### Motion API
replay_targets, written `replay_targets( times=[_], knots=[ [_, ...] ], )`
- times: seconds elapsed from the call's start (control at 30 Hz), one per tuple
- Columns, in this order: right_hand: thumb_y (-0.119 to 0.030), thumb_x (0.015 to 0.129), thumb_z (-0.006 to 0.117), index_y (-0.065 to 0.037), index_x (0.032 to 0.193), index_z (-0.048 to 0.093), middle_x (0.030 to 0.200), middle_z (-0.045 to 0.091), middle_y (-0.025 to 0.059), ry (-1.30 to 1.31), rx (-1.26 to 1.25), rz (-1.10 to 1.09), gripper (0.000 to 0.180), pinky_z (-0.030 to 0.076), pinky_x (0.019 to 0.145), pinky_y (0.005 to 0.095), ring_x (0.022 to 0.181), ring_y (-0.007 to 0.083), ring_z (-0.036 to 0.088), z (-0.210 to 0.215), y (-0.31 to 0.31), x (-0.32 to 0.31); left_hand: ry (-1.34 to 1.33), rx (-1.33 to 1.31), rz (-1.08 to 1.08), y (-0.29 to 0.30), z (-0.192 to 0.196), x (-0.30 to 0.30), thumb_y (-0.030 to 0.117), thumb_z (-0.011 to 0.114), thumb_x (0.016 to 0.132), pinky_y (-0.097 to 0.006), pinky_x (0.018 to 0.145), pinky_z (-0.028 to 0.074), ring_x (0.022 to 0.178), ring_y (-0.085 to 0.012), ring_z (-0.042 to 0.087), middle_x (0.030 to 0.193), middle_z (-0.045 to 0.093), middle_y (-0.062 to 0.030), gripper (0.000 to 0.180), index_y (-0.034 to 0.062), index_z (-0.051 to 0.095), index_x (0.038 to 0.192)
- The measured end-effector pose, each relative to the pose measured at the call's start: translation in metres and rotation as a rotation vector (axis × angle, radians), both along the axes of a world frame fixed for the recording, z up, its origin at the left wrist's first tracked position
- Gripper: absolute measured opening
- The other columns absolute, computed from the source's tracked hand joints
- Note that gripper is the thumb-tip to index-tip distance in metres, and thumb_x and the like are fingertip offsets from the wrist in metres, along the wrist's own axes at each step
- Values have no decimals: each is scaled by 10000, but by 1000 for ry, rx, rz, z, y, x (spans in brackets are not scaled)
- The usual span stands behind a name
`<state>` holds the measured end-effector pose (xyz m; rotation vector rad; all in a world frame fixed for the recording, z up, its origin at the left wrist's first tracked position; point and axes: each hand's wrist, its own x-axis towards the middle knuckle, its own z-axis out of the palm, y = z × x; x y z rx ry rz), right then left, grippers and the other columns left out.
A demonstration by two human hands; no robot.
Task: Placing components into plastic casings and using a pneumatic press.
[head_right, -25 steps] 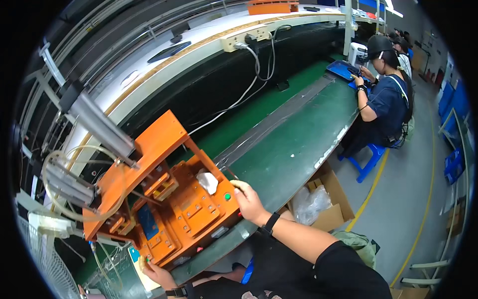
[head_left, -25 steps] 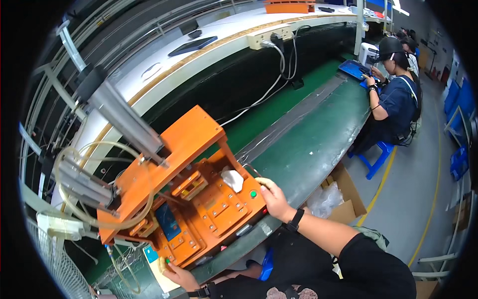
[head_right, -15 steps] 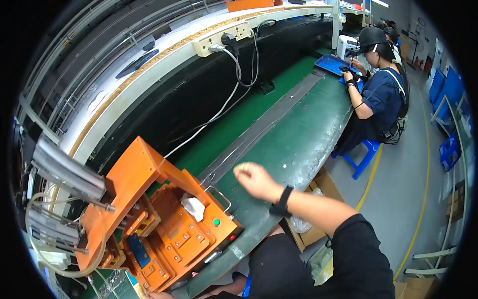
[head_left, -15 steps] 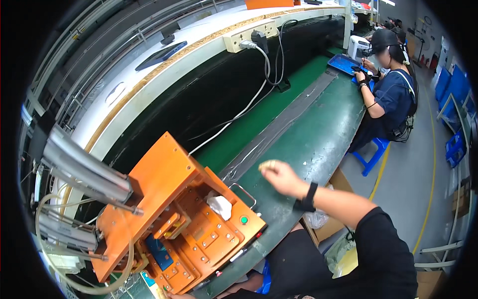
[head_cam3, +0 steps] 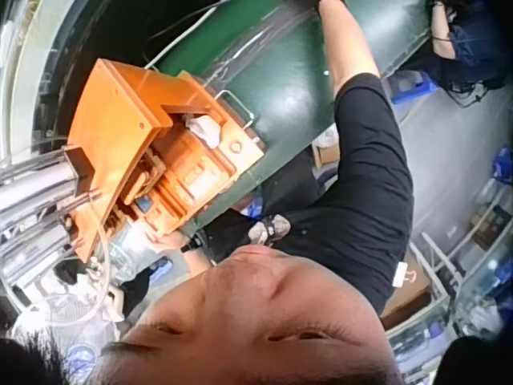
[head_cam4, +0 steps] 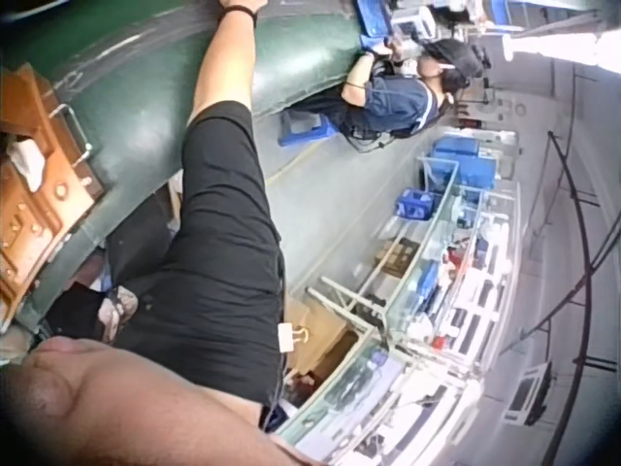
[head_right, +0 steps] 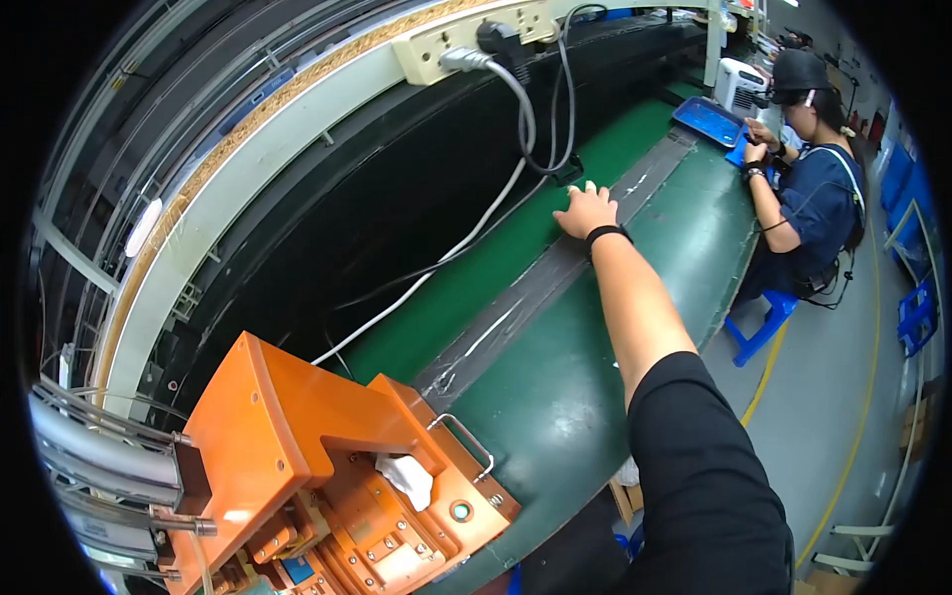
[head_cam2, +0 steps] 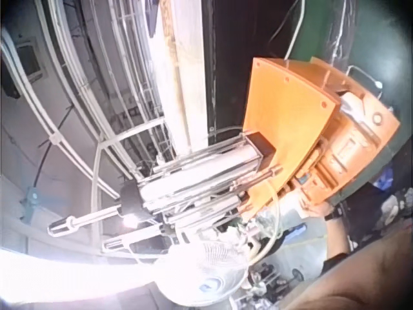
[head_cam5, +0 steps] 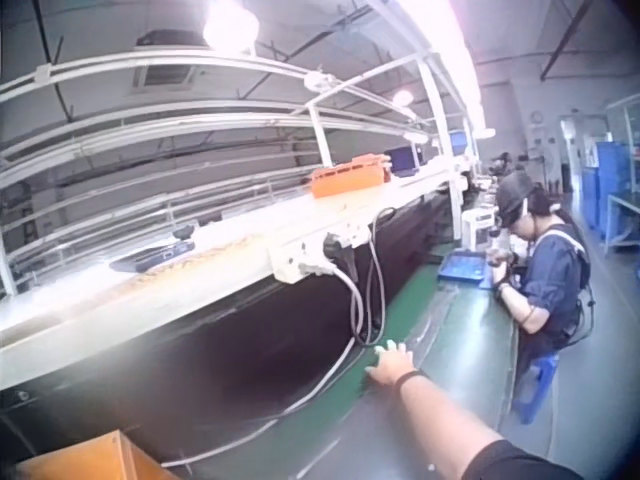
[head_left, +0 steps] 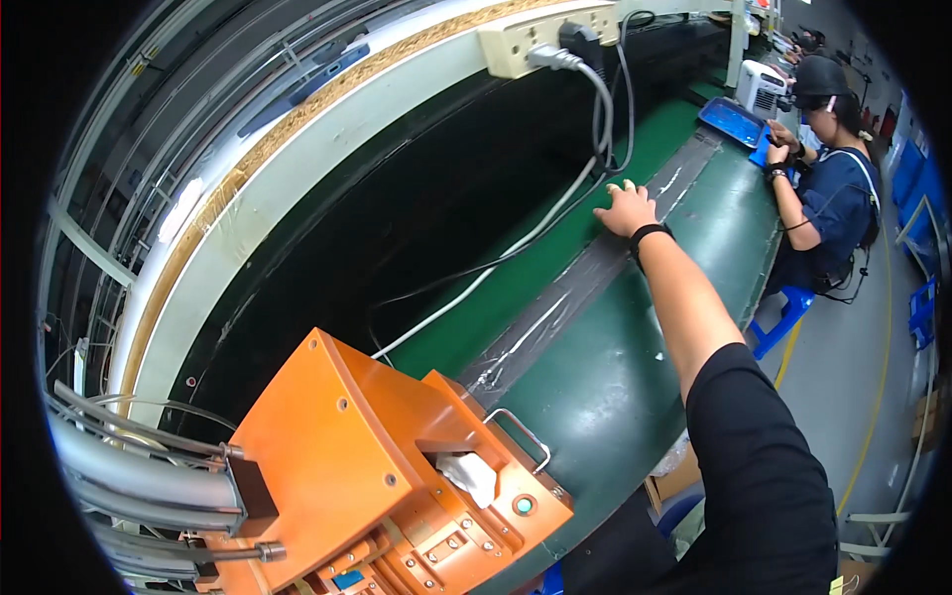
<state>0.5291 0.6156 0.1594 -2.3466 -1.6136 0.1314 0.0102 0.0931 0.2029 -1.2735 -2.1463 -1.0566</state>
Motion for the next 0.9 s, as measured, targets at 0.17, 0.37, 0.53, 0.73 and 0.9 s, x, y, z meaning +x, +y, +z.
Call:
replay_targets(
  times=[0.17,0.37,0.53,0.73,0.9],
  knots=[
    [-527,849,611,-179,1419,504,1586,261,127,2,-123,107,677,284,1115,543,1440,387,244,-3,35,-13,236,-196,189,-25,-36,-30,288,562,948,-455,819,501,1005,-342,610,1211,616,-243,419,-30,609,1217],
    [-521,829,637,-234,1478,420,1616,182,118,-50,-237,140,742,203,1149,543,1487,389,97,-1,58,-22,-617,616,-135,-8,-44,-20,289,514,979,-463,852,519,1041,-361,588,1278,529,-278,393,-55,609,1143],
    [-595,771,672,-173,1507,363,1600,222,139,-113,-282,187,903,224,1151,571,1471,400,169,-1,67,-28,-404,312,-12,2,-26,-13,228,510,970,-440,747,562,892,-313,635,1101,622,-249,364,-81,592,1144],
    [-378,774,703,25,1292,577,1381,510,231,-112,132,394,668,358,1109,398,1301,376,454,-25,76,-15,-330,291,-21,-10,-40,-27,267,510,961,-417,719,560,847,-291,638,1048,641,-233,397,-86,604,1115],
    [-205,777,737,-7,995,685,1035,674,176,-12,648,386,298,527,874,400,997,347,641,-16,27,-29,-509,626,-89,-6,-67,-30,286,498,965,-457,763,548,885,-330,636,1060,638,-241,400,-79,612,1082]
  ],
)
